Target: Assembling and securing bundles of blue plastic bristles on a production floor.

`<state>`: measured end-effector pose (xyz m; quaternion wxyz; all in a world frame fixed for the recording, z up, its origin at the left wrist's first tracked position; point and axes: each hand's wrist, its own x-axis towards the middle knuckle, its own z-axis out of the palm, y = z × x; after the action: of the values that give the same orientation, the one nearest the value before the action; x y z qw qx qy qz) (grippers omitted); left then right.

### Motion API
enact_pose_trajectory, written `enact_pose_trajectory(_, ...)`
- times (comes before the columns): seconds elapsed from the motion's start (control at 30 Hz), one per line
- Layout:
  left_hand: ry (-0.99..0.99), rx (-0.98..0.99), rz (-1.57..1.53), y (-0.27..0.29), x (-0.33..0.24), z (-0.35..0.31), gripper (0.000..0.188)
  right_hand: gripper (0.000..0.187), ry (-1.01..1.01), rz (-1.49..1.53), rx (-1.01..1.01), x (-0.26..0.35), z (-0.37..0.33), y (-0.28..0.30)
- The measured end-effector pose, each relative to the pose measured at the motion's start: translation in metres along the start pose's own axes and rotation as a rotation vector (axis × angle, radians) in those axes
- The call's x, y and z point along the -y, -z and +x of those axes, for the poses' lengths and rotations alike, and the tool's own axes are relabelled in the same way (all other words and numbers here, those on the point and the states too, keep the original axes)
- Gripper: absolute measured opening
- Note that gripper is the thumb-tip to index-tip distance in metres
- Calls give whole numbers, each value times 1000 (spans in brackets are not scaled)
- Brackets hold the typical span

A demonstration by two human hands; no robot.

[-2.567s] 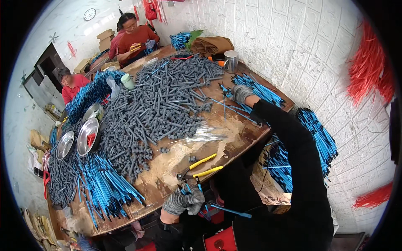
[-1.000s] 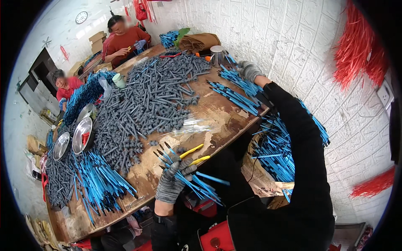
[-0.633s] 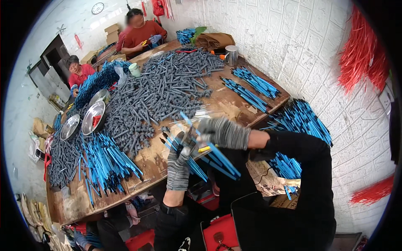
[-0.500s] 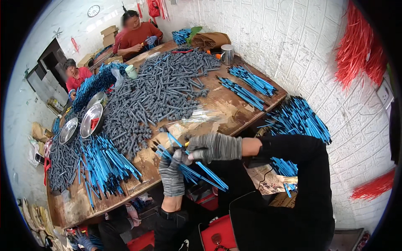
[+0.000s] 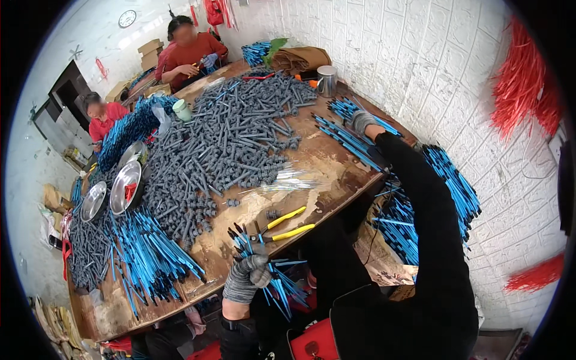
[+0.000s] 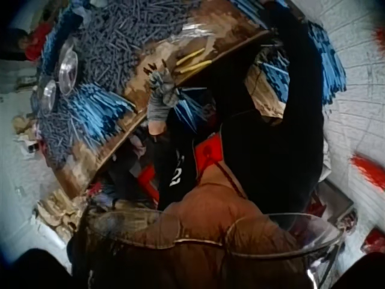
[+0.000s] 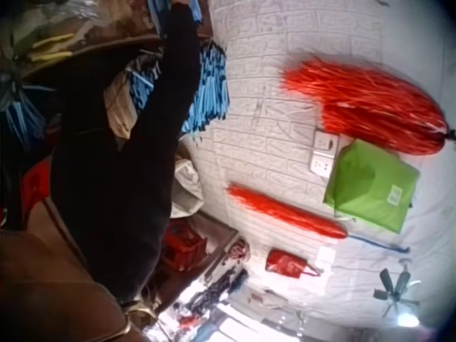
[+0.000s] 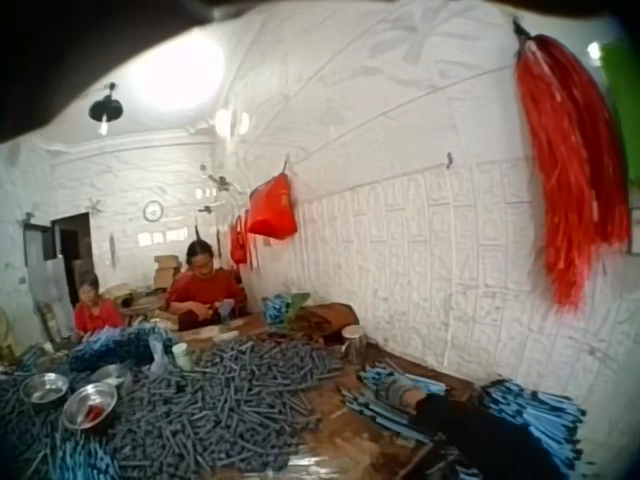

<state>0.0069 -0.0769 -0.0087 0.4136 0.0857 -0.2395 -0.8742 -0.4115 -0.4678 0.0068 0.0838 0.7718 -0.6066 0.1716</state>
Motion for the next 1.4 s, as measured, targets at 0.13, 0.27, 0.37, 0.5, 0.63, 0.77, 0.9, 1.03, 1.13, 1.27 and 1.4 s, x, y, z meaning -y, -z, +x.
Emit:
enact_pose_trajectory(0.13, -141, -546, 108, -39, -5, 27, 23, 25, -108, 179, -167, -7, 6, 45)
enact_pose_trajectory(0.27, -447, -532, 138, -26, 3, 38, 34, 25, -162, 333, -310, 12, -15, 97)
enact_pose_trajectory(0.37, -619, -584, 313, -26, 1, 33, 45, 17, -76, 1138, 14, 122, -75, 156)
enact_pose_trajectory(0.5, -630, -527, 381, -56, 1, 37, 47, 20, 66, 1316, 273, 193, -153, 168)
enact_pose_trajectory(0.63, -534, -353, 572, -44, 19, 34, 44, 21, 52, 1434, 517, 238, -212, 157)
enact_pose_trajectory(0.77, -668, -583, 530, -51, 28, 37, 41, 21, 37, 1678, 647, 272, -244, 131)
enact_pose_trajectory(0.9, -644, -622, 568, -46, 30, 33, 45, 19, 21, 1743, 808, 280, -245, 121)
enact_pose_trajectory(1.03, -546, -626, 231, -20, 32, 42, 31, 18, -127, 1883, 809, 258, -231, 106)
enact_pose_trajectory(1.13, -556, -698, 36, -32, 28, 43, 29, 17, -260, 1869, 663, 246, -218, 91)
enact_pose_trajectory(1.27, -638, -700, 338, -31, 32, 50, 26, 19, -237, 1783, 740, 265, -232, 93)
enact_pose_trajectory(1.4, -584, -730, 451, -51, 24, 56, 23, 19, -77, 1696, 665, 271, -243, 106)
